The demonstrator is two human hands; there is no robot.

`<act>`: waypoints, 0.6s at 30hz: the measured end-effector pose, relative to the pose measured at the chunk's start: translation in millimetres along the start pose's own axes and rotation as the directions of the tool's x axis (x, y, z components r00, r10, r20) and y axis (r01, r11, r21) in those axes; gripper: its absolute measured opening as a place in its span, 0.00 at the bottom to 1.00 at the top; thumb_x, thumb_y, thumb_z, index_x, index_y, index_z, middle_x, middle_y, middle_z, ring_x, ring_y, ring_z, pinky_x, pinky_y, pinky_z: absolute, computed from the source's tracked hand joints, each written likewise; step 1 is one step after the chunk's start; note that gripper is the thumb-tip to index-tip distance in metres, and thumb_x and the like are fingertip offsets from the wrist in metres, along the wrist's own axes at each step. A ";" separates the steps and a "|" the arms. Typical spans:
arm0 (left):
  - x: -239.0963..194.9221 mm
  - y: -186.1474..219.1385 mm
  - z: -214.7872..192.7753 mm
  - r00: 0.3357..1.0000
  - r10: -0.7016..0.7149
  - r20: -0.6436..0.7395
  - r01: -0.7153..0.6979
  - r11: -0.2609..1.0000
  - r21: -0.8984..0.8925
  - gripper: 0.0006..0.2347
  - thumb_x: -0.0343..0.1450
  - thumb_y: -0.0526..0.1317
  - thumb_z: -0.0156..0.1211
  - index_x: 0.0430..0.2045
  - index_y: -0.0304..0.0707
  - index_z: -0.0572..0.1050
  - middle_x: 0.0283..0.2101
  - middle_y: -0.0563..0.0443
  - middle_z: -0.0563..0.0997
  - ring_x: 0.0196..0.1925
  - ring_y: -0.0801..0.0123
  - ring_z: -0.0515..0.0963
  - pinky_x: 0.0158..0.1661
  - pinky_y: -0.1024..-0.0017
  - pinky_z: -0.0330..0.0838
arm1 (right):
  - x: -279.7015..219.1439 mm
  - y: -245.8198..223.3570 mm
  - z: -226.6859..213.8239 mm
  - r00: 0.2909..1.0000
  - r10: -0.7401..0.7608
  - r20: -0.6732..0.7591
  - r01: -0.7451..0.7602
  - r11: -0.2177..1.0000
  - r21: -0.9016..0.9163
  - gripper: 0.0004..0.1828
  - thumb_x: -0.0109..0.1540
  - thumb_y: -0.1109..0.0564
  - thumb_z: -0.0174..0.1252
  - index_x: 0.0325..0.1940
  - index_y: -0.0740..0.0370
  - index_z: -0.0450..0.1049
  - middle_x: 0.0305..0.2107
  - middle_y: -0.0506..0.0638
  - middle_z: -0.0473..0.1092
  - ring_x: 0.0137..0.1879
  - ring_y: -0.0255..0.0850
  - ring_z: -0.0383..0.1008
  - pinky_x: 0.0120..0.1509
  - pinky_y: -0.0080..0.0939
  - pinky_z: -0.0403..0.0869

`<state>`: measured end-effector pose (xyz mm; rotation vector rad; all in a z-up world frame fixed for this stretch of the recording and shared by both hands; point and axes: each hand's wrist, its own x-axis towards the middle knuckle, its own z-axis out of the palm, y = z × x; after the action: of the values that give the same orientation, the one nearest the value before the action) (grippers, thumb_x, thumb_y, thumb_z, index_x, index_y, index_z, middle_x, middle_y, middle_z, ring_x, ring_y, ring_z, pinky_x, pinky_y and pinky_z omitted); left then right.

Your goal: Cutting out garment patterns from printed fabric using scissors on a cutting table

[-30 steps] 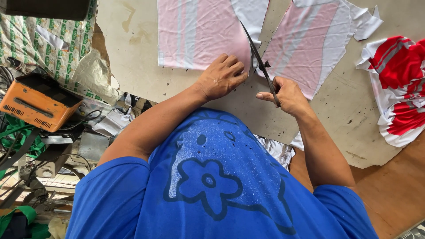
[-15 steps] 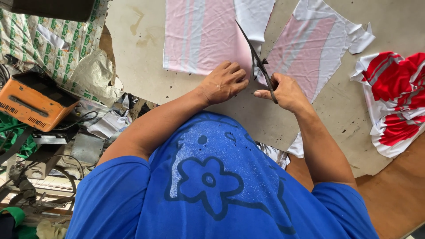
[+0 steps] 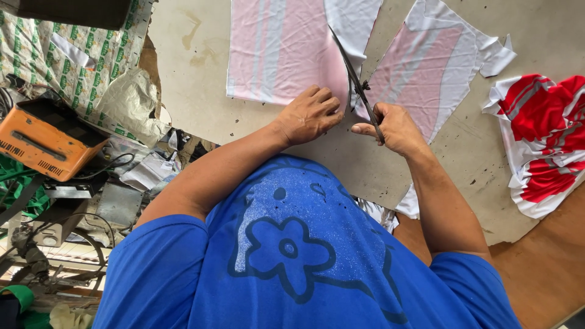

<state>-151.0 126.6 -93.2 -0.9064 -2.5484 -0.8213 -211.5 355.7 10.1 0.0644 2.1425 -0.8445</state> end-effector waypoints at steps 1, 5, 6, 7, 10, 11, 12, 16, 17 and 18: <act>-0.1 0.6 0.3 1.000 -0.003 -0.002 0.003 1.000 -0.008 0.04 0.73 0.35 0.54 0.32 0.49 0.74 0.32 0.52 0.69 0.38 0.60 0.70 0.40 0.64 0.65 | -0.2 0.6 0.5 1.000 0.004 -0.001 -0.004 1.000 0.029 0.28 0.51 0.48 0.81 0.23 0.67 0.68 0.09 0.55 0.62 0.15 0.37 0.68 0.18 0.30 0.67; 0.7 -0.6 -4.1 1.000 0.011 0.012 -0.010 1.000 -0.011 0.03 0.73 0.35 0.53 0.32 0.49 0.74 0.33 0.52 0.69 0.39 0.60 0.70 0.40 0.65 0.65 | -0.3 -6.3 -0.5 1.000 0.007 -0.014 -0.007 1.000 0.027 0.28 0.50 0.48 0.82 0.23 0.68 0.69 0.10 0.55 0.63 0.17 0.37 0.69 0.19 0.32 0.70; 0.8 -0.9 -4.5 1.000 0.011 0.021 -0.011 1.000 -0.002 0.03 0.73 0.36 0.54 0.32 0.49 0.74 0.33 0.52 0.70 0.39 0.60 0.70 0.40 0.65 0.65 | 2.3 -9.7 -1.7 1.000 0.015 -0.016 -0.016 0.996 -0.092 0.30 0.49 0.42 0.81 0.25 0.66 0.70 0.12 0.56 0.65 0.21 0.42 0.71 0.24 0.38 0.69; 0.0 0.5 -4.7 0.999 0.007 0.031 -0.007 1.000 0.004 0.03 0.73 0.36 0.54 0.32 0.49 0.74 0.33 0.52 0.70 0.39 0.60 0.70 0.41 0.64 0.65 | 4.1 -12.4 -2.6 1.000 0.025 -0.016 -0.028 0.977 -0.211 0.33 0.48 0.36 0.81 0.26 0.65 0.71 0.15 0.57 0.67 0.25 0.48 0.73 0.30 0.44 0.69; -1.1 0.5 -1.3 0.999 0.001 0.043 -0.001 1.000 -0.006 0.03 0.74 0.36 0.53 0.33 0.49 0.74 0.33 0.52 0.70 0.40 0.60 0.70 0.41 0.64 0.65 | 11.8 -19.8 -4.0 1.000 0.020 -0.016 -0.023 0.958 -0.286 0.35 0.48 0.32 0.80 0.29 0.63 0.72 0.19 0.58 0.69 0.31 0.51 0.75 0.37 0.47 0.71; -0.5 0.3 -2.9 0.999 0.001 0.042 -0.001 1.000 -0.004 0.03 0.74 0.36 0.53 0.33 0.49 0.74 0.33 0.52 0.70 0.40 0.60 0.70 0.41 0.64 0.65 | 14.5 -20.9 -3.6 1.000 0.018 -0.016 -0.022 0.958 -0.287 0.35 0.48 0.32 0.80 0.29 0.63 0.72 0.19 0.58 0.69 0.31 0.51 0.75 0.37 0.47 0.71; -0.1 0.0 -4.5 1.000 0.002 0.027 -0.002 1.000 -0.001 0.03 0.73 0.36 0.53 0.32 0.49 0.74 0.33 0.52 0.70 0.39 0.60 0.70 0.41 0.64 0.65 | 17.4 -22.1 -3.0 1.000 0.006 -0.013 -0.010 0.956 -0.292 0.35 0.48 0.32 0.80 0.28 0.63 0.72 0.19 0.58 0.69 0.31 0.51 0.75 0.37 0.47 0.71; -1.5 1.0 -0.1 1.000 0.002 -0.018 -0.002 1.000 -0.003 0.02 0.73 0.37 0.54 0.32 0.48 0.73 0.33 0.51 0.69 0.39 0.59 0.70 0.40 0.64 0.65 | 25.6 -16.7 -2.3 1.000 -0.011 -0.006 0.009 0.960 -0.278 0.34 0.50 0.34 0.80 0.28 0.64 0.71 0.18 0.59 0.68 0.28 0.52 0.74 0.36 0.47 0.71; -1.0 1.3 -1.8 1.000 -0.002 -0.018 0.002 1.000 -0.003 0.02 0.73 0.37 0.54 0.32 0.48 0.73 0.33 0.51 0.69 0.39 0.59 0.70 0.40 0.64 0.65 | 26.3 -15.6 -0.8 1.000 -0.010 -0.004 0.008 0.960 -0.280 0.34 0.50 0.34 0.80 0.28 0.64 0.71 0.18 0.59 0.68 0.28 0.52 0.74 0.36 0.47 0.71; -0.3 1.6 -3.3 1.000 -0.007 -0.010 0.007 1.000 -0.002 0.02 0.73 0.37 0.54 0.31 0.49 0.73 0.32 0.52 0.69 0.39 0.60 0.70 0.40 0.64 0.65 | 26.9 -14.3 0.4 1.000 -0.013 -0.010 0.010 0.971 -0.239 0.32 0.50 0.36 0.80 0.26 0.63 0.71 0.15 0.56 0.67 0.24 0.46 0.72 0.31 0.42 0.70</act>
<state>-149.4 125.5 -90.0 -0.8918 -2.5440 -0.8281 -233.7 338.2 -1.2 -0.0673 2.2417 -0.5879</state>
